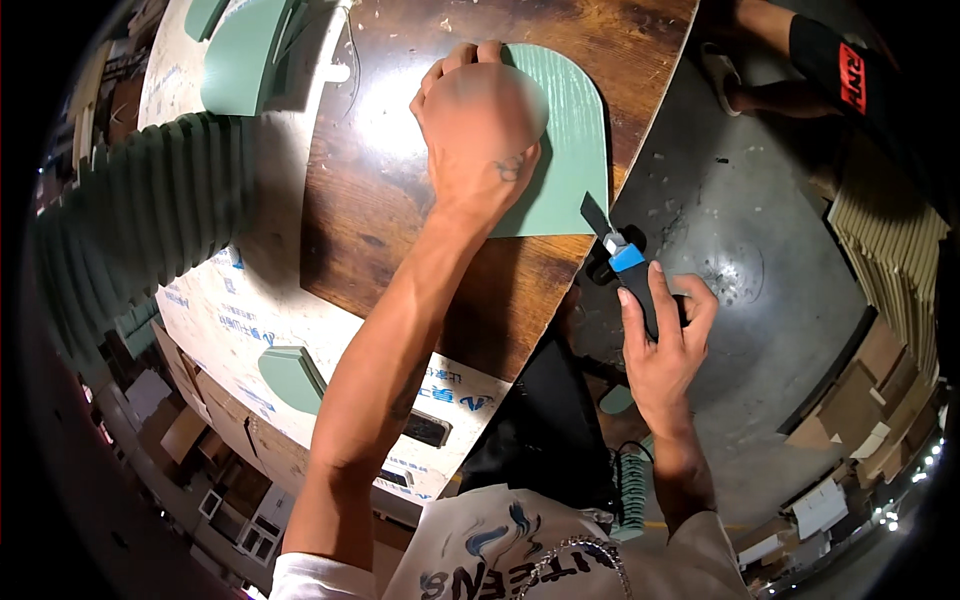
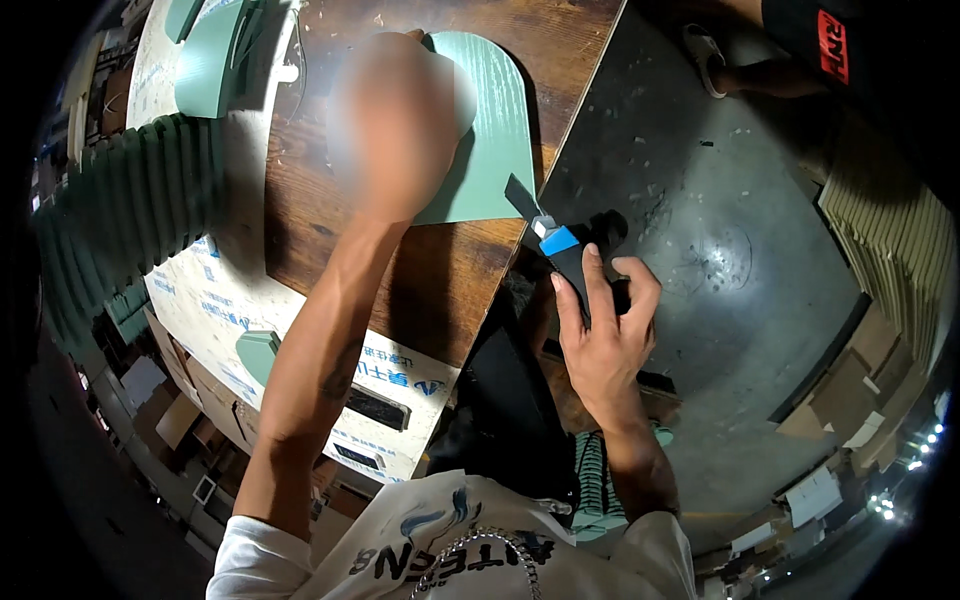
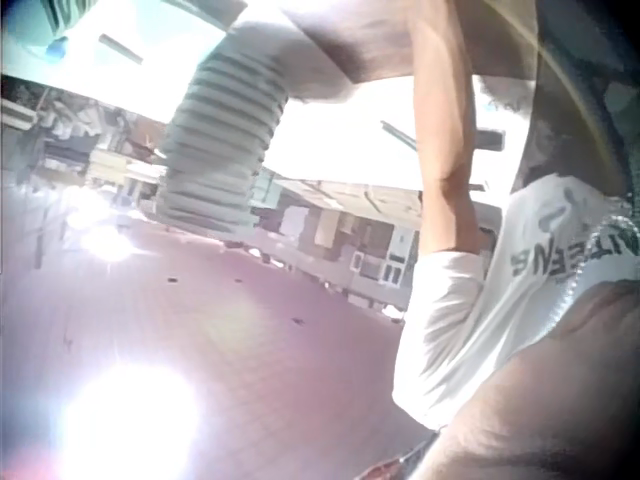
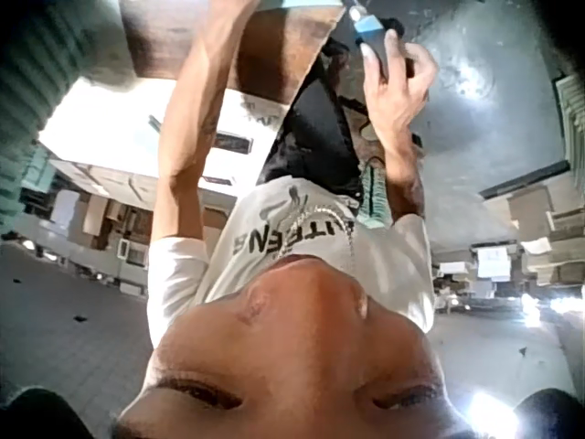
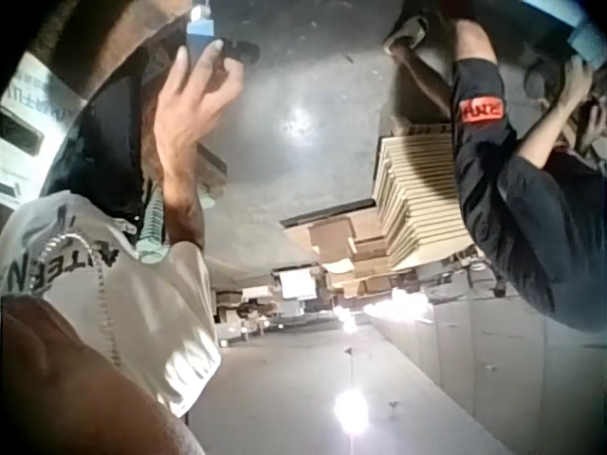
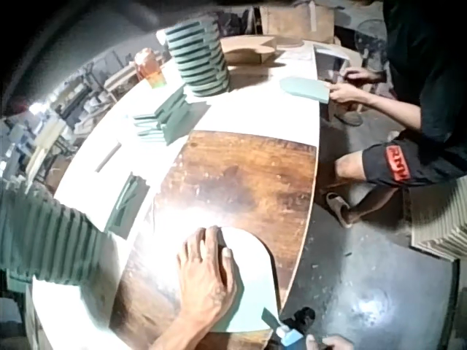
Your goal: The person uses a utility knife to trim the edges of light green foam pieces on a wooden workbench. They repeatedly pick up a piece, cut along the curved edge, and place it into a growing stack.
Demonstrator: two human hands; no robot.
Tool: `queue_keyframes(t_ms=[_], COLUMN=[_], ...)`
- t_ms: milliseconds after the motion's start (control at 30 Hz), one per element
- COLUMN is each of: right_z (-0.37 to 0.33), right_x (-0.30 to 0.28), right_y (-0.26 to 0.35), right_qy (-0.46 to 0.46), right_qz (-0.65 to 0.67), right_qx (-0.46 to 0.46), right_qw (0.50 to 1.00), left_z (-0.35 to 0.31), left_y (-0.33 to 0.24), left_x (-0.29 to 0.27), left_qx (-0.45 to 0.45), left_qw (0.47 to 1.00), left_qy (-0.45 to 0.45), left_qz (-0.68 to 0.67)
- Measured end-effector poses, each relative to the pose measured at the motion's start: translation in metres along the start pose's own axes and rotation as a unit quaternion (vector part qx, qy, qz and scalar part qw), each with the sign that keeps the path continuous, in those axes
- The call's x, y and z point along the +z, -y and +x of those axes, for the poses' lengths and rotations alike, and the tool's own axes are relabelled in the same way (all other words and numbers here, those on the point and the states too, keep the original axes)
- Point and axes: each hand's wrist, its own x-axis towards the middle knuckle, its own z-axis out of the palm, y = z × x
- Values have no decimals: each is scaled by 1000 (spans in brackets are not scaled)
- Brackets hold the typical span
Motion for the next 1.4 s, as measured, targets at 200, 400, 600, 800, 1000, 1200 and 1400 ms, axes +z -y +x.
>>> queue_keyframes(t_ms=[200,400,600,800,1000,1200,1400], right_z=[29,80,112,51,57,85,138], right_x=[1,19,21,2,11,7,16], right_y=[-6,-13,-22,-16,-18,-31,-30], right_qy=[9,-18,-15,3,-40,-42,-36], right_qz=[-1,-21,-4,10,-22,-40,-18], right_qx=[-33,-49,-76,-49,-53,-103,-146], right_qw=[999,998,997,999,998,993,988], left_z=[-2,0,5,-1,-9,-11,-13], left_y=[4,0,3,-10,-28,-23,-23], left_x=[0,-5,-9,-13,-7,-7,-3], left_qx=[9,5,32,-92,-169,-147,-125], left_qw=[1000,1000,995,996,985,989,992], left_qy=[-10,1,31,-10,9,-5,-21], left_qz=[-12,-29,-85,-6,-44,-26,-20])
